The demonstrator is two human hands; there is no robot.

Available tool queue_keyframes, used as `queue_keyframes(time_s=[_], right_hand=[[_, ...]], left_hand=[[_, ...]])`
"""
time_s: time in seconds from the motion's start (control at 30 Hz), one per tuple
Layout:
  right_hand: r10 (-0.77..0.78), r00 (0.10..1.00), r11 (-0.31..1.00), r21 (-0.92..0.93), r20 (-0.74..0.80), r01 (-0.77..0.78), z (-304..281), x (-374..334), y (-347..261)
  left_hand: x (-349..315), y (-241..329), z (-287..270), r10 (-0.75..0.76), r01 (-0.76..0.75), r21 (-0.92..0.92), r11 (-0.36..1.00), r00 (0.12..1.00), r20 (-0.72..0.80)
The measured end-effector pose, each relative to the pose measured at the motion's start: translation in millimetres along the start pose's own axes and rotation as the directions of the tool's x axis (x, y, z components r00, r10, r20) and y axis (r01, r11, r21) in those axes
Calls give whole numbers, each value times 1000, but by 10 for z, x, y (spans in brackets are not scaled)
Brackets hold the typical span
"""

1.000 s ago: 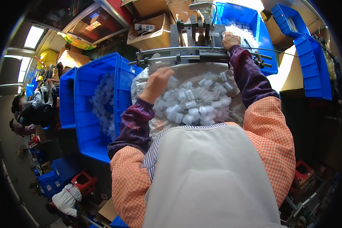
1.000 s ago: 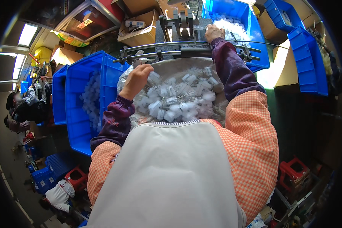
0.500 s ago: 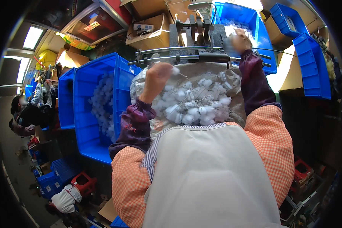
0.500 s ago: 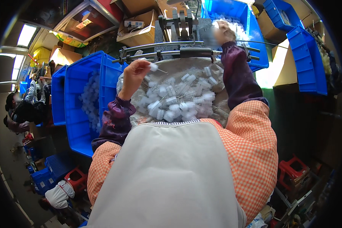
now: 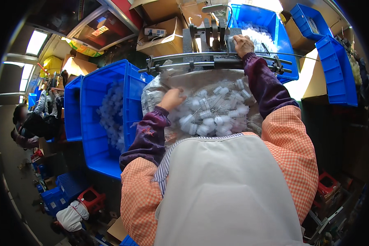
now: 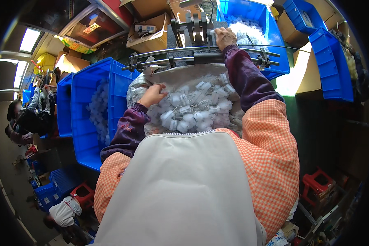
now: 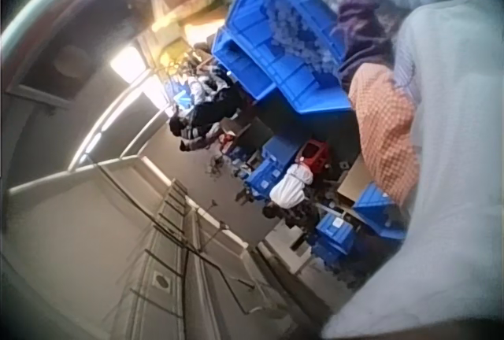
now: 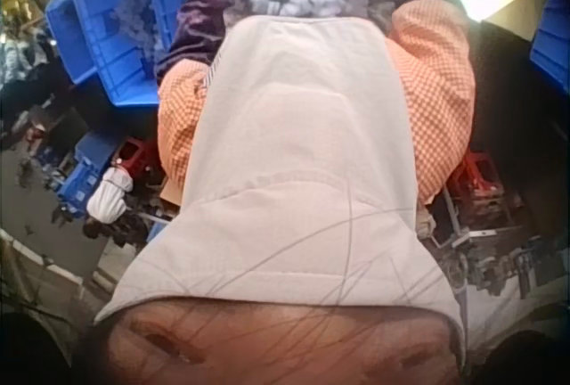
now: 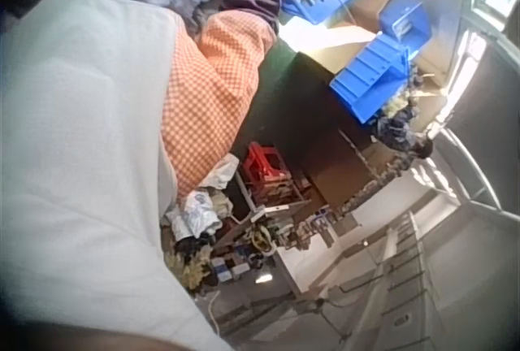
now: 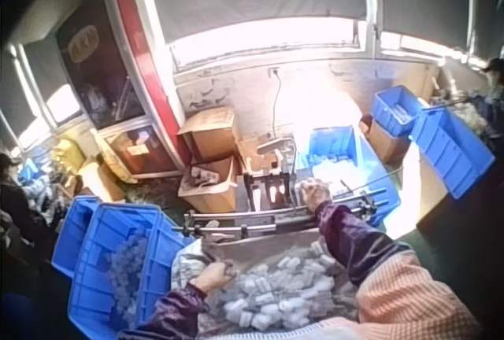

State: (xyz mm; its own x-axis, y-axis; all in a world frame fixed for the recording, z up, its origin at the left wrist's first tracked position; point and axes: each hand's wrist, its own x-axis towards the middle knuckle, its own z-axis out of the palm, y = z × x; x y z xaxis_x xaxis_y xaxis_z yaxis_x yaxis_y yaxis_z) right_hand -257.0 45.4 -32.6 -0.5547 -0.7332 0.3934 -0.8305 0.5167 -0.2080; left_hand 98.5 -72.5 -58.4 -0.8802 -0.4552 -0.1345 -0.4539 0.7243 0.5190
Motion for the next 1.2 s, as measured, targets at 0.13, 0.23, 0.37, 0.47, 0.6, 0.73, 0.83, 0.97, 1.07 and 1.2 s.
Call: queue_keyframes(time_s=[0.13, 0.23, 0.37, 0.47, 0.6, 0.73, 0.83, 0.97, 1.07, 1.2], right_hand=[[22, 996, 995, -98, 92, -13, 135, 120, 10], [-8, 994, 996, -82, 105, 17, 190, 145, 37], [12, 989, 1000, -4, 149, -11, 180, 158, 34], [91, 965, 995, 21, 246, -99, 172, 219, 21], [216, 948, 969, -167, 233, -180, 143, 198, 39], [256, 945, 947, -248, 202, -204, 22, 78, -10], [233, 951, 962, -191, 203, -195, -31, -9, 9], [233, 959, 964, -170, 161, -205, 68, 6, -139], [183, 970, 973, -167, 158, -157, 152, 35, -350], [159, 977, 978, -161, 140, -136, 197, 65, -606]], left_hand=[[-68, -58, 124, 19, -18, -38, 999, 1000, 10], [-63, -87, 141, -58, 63, -85, 994, 996, 61], [-71, -38, 88, -208, 235, -136, 962, 960, 189], [-76, -71, 121, -277, 314, -143, 938, 932, 233], [-92, -103, 122, -265, 319, -254, 913, 938, 225], [-121, -255, 200, -292, 323, -500, 803, 946, 143], [-66, -293, 154, -285, 264, -687, 677, 955, 86], [32, -128, -63, -237, 128, -773, 621, 971, -30], [53, 82, -315, -163, 23, -584, 811, 968, -189], [37, 230, -565, -55, -78, -352, 933, 934, -352]])
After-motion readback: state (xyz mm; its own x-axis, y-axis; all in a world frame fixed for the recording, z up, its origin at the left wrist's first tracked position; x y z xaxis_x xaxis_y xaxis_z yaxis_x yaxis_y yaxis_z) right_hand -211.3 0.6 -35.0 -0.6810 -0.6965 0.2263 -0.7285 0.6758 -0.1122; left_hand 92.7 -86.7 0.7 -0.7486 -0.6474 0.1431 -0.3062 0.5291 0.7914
